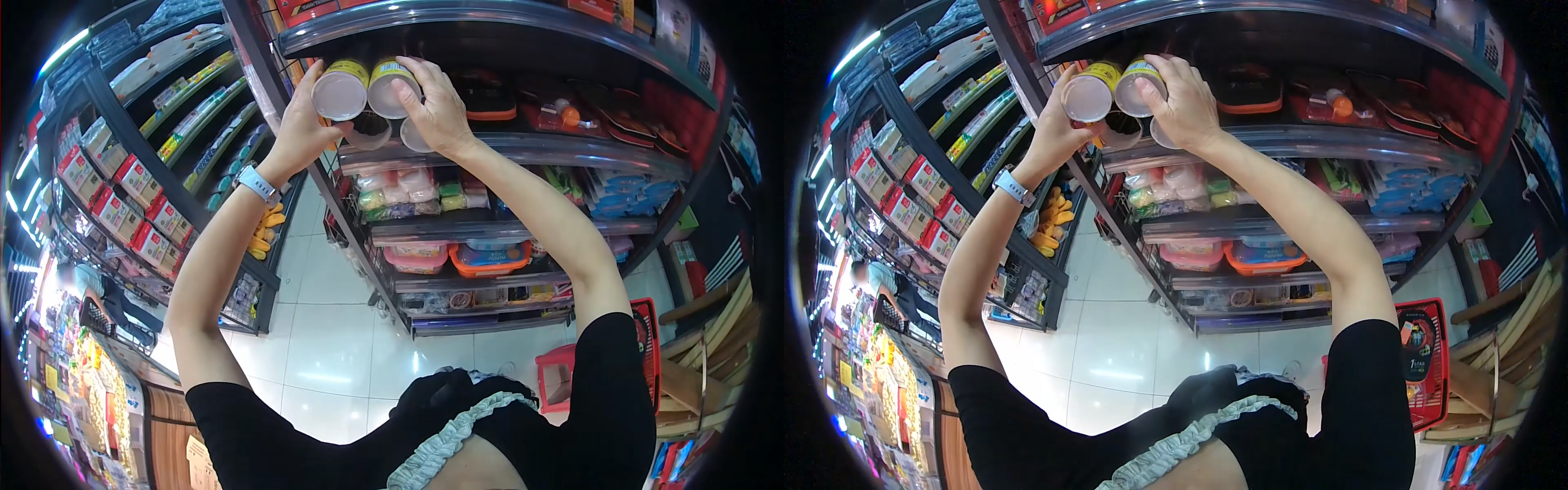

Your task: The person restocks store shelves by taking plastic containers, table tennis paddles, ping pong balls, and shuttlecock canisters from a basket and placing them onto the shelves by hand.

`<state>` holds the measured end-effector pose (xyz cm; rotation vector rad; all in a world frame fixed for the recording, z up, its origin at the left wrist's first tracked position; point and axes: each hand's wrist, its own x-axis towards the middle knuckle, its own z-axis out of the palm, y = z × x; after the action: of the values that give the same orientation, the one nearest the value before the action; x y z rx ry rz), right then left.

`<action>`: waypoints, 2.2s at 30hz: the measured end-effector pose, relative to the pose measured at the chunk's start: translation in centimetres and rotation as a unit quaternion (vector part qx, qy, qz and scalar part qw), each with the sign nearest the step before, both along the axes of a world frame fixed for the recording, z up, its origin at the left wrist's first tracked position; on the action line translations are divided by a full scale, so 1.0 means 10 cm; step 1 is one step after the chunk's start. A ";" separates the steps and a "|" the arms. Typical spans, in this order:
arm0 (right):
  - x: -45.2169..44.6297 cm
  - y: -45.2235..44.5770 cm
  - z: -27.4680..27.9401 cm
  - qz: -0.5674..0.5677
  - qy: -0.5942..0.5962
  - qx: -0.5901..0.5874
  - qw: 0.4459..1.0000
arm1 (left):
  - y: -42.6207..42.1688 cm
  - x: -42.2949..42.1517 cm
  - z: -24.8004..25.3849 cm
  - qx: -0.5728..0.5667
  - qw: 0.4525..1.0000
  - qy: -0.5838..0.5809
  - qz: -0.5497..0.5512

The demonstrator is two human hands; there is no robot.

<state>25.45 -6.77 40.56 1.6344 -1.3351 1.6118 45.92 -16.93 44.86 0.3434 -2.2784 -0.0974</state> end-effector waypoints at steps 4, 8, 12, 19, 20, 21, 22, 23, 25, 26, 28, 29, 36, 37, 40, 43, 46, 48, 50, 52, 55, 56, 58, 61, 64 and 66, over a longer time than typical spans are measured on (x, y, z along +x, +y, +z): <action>0.04 0.02 0.00 -0.003 -0.011 0.007 1.000 | 0.01 0.01 0.04 -0.038 0.999 -0.019 0.028; 0.03 0.04 -0.02 0.009 -0.027 0.010 1.000 | 0.07 0.07 0.10 0.010 0.999 -0.036 0.002; -0.05 0.07 -0.05 0.019 -0.039 0.021 0.999 | 0.09 0.16 0.11 0.004 0.998 -0.027 0.051; -0.06 0.16 -0.11 0.029 -0.049 0.043 0.997 | 0.22 0.25 0.02 -0.147 0.987 -0.017 0.060; -0.06 0.18 -0.11 0.028 -0.050 0.049 0.997 | 0.23 0.26 0.00 -0.169 0.983 -0.028 0.071; -0.08 0.18 -0.12 0.032 -0.050 0.050 0.997 | 0.23 0.26 -0.02 -0.191 0.977 -0.039 0.082; -0.09 0.18 -0.13 0.035 -0.050 0.051 0.997 | 0.23 0.27 -0.03 -0.213 0.971 -0.050 0.092; -0.11 0.18 -0.14 0.039 -0.050 0.051 0.997 | 0.22 0.26 -0.05 -0.221 0.967 -0.061 0.107; -0.12 0.18 -0.14 0.044 -0.052 0.059 0.996 | 0.21 0.25 -0.07 -0.238 0.958 -0.084 0.135; -0.12 0.18 -0.15 0.047 -0.053 0.063 0.995 | 0.22 0.25 -0.06 -0.245 0.955 -0.098 0.137; -0.14 0.17 -0.17 0.034 -0.035 0.065 0.997 | 0.24 0.26 -0.05 -0.259 0.947 -0.128 0.142; -0.14 0.17 -0.17 0.028 -0.026 0.066 0.997 | 0.23 0.27 -0.05 -0.266 0.944 -0.138 0.134; -0.13 0.17 -0.17 0.016 -0.011 0.078 0.997 | 0.21 0.30 0.04 -0.308 0.925 -0.195 0.111; -0.13 0.18 -0.17 0.015 -0.010 0.086 0.996 | 0.19 0.29 0.05 -0.315 0.921 -0.198 0.118; -0.12 0.21 -0.14 0.012 -0.010 0.102 0.995 | 0.19 0.27 0.16 -0.239 0.960 -0.129 0.073; -0.12 0.20 -0.13 0.010 -0.007 0.100 0.995 | 0.29 0.16 0.20 -0.187 0.973 -0.112 0.075; -0.11 0.19 -0.15 0.010 -0.006 0.098 0.995 | 0.23 0.12 0.16 -0.215 0.962 -0.126 0.112; -0.12 0.20 -0.15 0.009 -0.004 0.096 0.995 | 0.21 0.14 0.18 -0.267 0.941 -0.148 0.145; -0.12 0.22 -0.15 0.007 -0.001 0.093 0.996 | 0.24 0.14 0.19 -0.313 0.926 -0.135 0.160; -0.13 0.20 -0.16 0.001 0.004 0.075 0.997 | 0.26 0.13 0.17 -0.319 0.923 -0.130 0.172; -0.07 0.20 -0.17 0.000 0.000 0.068 0.998 | 0.29 0.09 0.15 -0.254 0.947 -0.120 0.156; -0.06 0.21 -0.16 -0.001 -0.002 0.069 0.998 | 0.29 0.09 0.16 -0.243 0.957 -0.084 0.133; -0.08 0.22 -0.18 0.007 0.001 0.065 0.998 | 0.30 0.07 0.21 -0.223 0.971 -0.010 0.083; -0.09 0.25 -0.18 0.010 -0.002 0.068 0.998 | 0.27 -0.02 0.22 -0.203 0.977 -0.017 0.054; -0.11 0.26 -0.20 0.012 -0.010 0.076 0.997 | 0.33 -0.04 0.19 -0.215 0.976 -0.041 0.017; -0.12 0.27 -0.21 0.011 -0.012 0.076 0.997 | 0.36 -0.02 0.20 -0.217 0.975 -0.056 0.004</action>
<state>24.25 -4.10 38.45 1.7282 -1.4886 1.5804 45.68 -13.38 46.82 0.1284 -2.3311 0.4290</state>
